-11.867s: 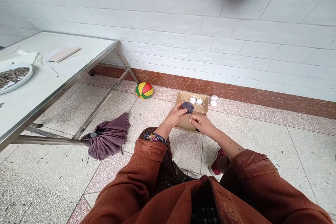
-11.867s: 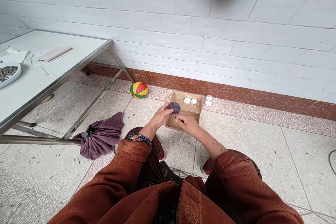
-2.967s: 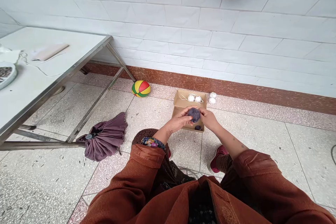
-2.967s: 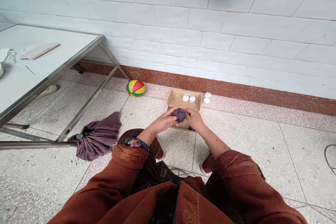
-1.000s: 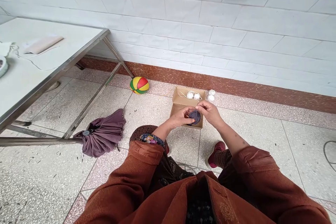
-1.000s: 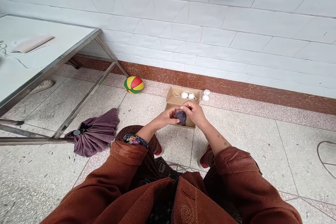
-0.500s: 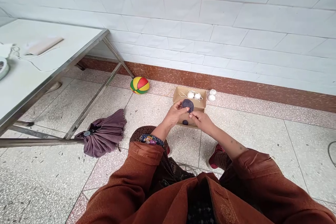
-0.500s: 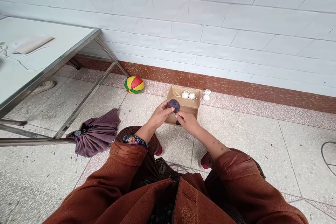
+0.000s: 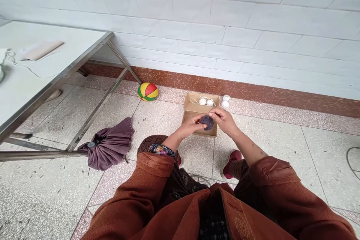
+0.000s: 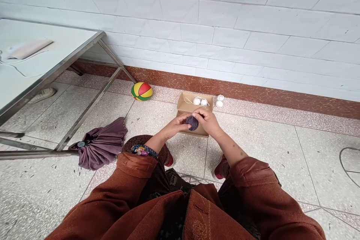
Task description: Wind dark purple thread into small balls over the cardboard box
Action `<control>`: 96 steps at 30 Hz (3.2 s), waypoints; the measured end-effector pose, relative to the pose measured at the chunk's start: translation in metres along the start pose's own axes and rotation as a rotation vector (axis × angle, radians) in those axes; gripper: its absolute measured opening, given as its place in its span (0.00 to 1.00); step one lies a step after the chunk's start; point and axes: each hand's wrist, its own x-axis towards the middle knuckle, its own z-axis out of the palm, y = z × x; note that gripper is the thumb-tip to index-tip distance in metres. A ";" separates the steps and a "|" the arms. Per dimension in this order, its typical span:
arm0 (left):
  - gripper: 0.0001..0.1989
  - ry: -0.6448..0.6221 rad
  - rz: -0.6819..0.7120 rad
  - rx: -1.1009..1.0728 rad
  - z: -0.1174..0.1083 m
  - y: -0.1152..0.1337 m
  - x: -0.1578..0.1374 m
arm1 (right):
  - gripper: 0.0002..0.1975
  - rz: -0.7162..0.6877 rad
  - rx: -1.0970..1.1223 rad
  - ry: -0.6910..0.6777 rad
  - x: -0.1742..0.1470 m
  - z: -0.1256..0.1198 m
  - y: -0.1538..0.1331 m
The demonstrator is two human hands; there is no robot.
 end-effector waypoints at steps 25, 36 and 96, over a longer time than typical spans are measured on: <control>0.25 0.471 0.023 -0.086 -0.015 -0.006 0.005 | 0.12 0.056 -0.067 -0.443 -0.019 0.026 0.006; 0.43 -0.016 -0.020 -0.078 -0.001 0.000 -0.003 | 0.14 0.208 0.047 0.042 0.000 0.000 0.016; 0.24 0.315 0.044 -0.505 -0.005 0.012 -0.001 | 0.13 -0.102 -0.205 -0.352 -0.017 0.014 0.004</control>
